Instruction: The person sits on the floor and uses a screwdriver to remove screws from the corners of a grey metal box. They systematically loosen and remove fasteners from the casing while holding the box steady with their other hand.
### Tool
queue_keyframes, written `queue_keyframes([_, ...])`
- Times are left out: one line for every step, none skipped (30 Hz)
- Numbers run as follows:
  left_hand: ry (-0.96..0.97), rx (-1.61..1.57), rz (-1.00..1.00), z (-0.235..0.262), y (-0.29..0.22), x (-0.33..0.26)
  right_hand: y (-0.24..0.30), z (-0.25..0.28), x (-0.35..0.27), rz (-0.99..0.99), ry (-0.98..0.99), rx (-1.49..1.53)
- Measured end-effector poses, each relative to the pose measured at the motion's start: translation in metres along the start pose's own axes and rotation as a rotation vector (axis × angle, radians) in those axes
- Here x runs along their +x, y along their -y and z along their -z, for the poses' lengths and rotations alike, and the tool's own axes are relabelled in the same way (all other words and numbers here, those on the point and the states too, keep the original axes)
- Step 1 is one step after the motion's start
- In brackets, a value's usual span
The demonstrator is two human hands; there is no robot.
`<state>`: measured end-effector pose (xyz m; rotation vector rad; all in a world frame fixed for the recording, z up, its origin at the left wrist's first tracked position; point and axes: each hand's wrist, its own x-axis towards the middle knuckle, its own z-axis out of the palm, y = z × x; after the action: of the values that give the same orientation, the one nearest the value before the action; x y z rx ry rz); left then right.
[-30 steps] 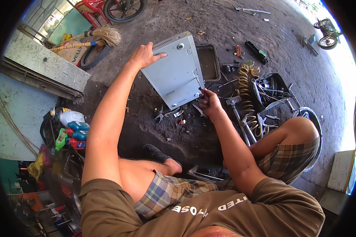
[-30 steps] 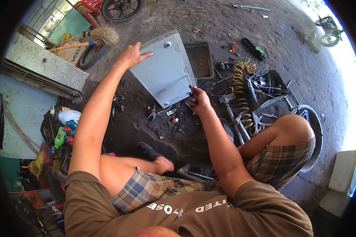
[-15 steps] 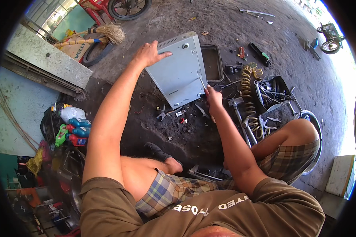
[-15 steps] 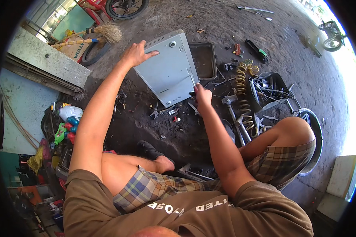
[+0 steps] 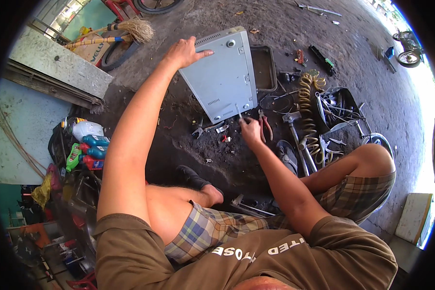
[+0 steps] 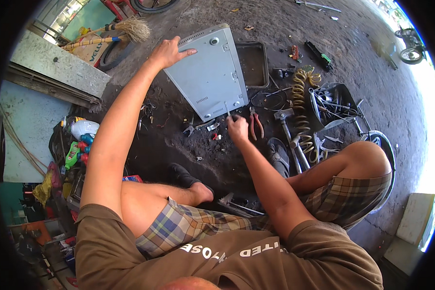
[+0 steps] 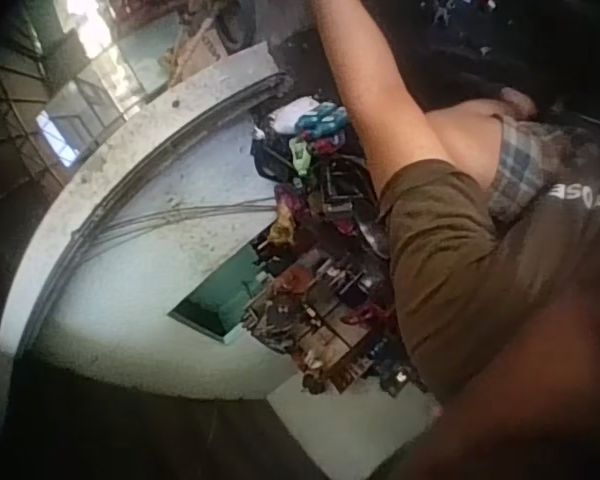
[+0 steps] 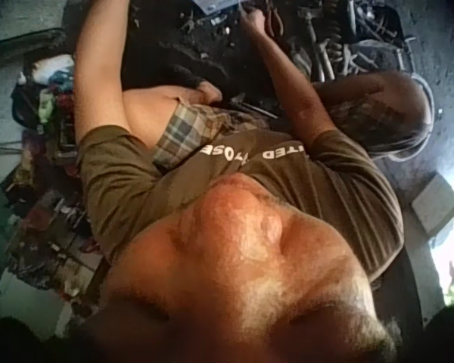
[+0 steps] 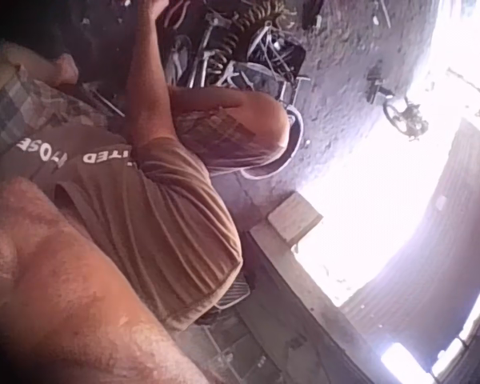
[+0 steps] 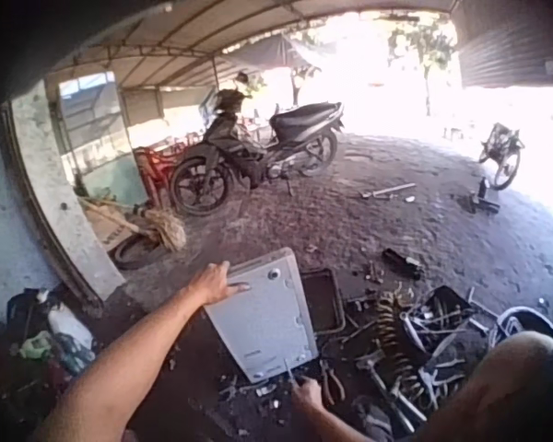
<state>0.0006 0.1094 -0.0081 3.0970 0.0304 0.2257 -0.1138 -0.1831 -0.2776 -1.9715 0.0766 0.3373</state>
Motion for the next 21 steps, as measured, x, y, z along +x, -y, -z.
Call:
queue_keyframes([0.001, 0.006, 0.006, 0.0, 0.001, 0.0, -0.011, -0.012, -0.007, 0.013, 0.047, -0.01])
queue_keyframes([-0.009, 0.004, 0.006, -0.001, 0.002, 0.001, -0.021, -0.025, -0.014, -0.028, 0.091, -0.041])
queue_keyframes([-0.012, 0.007, 0.01, -0.001, 0.003, 0.003, -0.031, -0.035, -0.021, -0.019, 0.138, -0.051])
queue_keyframes([-0.003, 0.012, 0.018, -0.003, 0.003, 0.004, -0.038, -0.044, -0.026, -0.02, 0.158, -0.049])
queue_keyframes([0.004, 0.008, 0.016, -0.003, 0.003, 0.006, -0.044, -0.051, -0.029, 0.018, 0.165, -0.024])
queue_keyframes([0.023, 0.007, 0.02, -0.003, 0.004, 0.008, -0.049, -0.057, -0.032, 0.01, 0.171, -0.043])
queue_keyframes([0.05, 0.011, 0.035, -0.004, 0.004, 0.01, -0.051, -0.061, -0.031, -0.063, 0.243, -0.006])
queue_keyframes([0.044, 0.011, 0.024, -0.005, 0.004, 0.011, -0.052, -0.064, -0.031, -0.061, 0.227, 0.009])
queue_keyframes([0.046, 0.018, 0.022, -0.006, 0.005, 0.012, -0.052, -0.067, -0.032, -0.06, 0.213, 0.025])
queue_keyframes([0.056, 0.03, 0.029, -0.006, 0.005, 0.012, -0.051, -0.068, -0.033, -0.08, 0.198, 0.027])
queue_keyframes([0.029, 0.029, 0.019, -0.007, 0.005, 0.012, -0.05, -0.07, -0.032, -0.06, 0.177, -0.026])
queue_keyframes([0.008, 0.033, 0.016, -0.008, 0.005, 0.013, -0.048, -0.071, -0.034, -0.041, 0.179, 0.011])
queue_keyframes([0.003, 0.04, 0.017, -0.008, 0.005, 0.014, -0.047, -0.073, -0.034, -0.063, 0.191, 0.02])
queue_keyframes([0.006, 0.047, 0.02, -0.008, 0.006, 0.015, -0.046, -0.074, -0.035, -0.111, 0.2, 0.011])
queue_keyframes([0.026, 0.054, 0.028, -0.008, 0.006, 0.016, -0.045, -0.075, -0.036, -0.118, 0.205, 0.027])
queue_keyframes([0.05, 0.066, 0.04, -0.009, 0.006, 0.017, -0.043, -0.076, -0.038, -0.109, 0.212, 0.042])
queue_keyframes([0.045, 0.059, 0.035, -0.009, 0.006, 0.018, -0.042, -0.077, -0.039, -0.115, 0.21, 0.045])
queue_keyframes([0.043, 0.055, 0.035, -0.009, 0.007, 0.018, -0.042, -0.078, -0.04, -0.131, 0.206, 0.04])
queue_keyframes([0.055, 0.057, 0.041, -0.01, 0.007, 0.019, -0.041, -0.08, -0.041, -0.134, 0.215, 0.049])
queue_keyframes([0.039, 0.049, 0.029, -0.01, 0.007, 0.019, -0.041, -0.081, -0.042, -0.146, 0.221, 0.05])
queue_keyframes([0.037, 0.045, 0.025, -0.01, 0.007, 0.019, -0.042, -0.083, -0.042, -0.165, 0.218, 0.037])
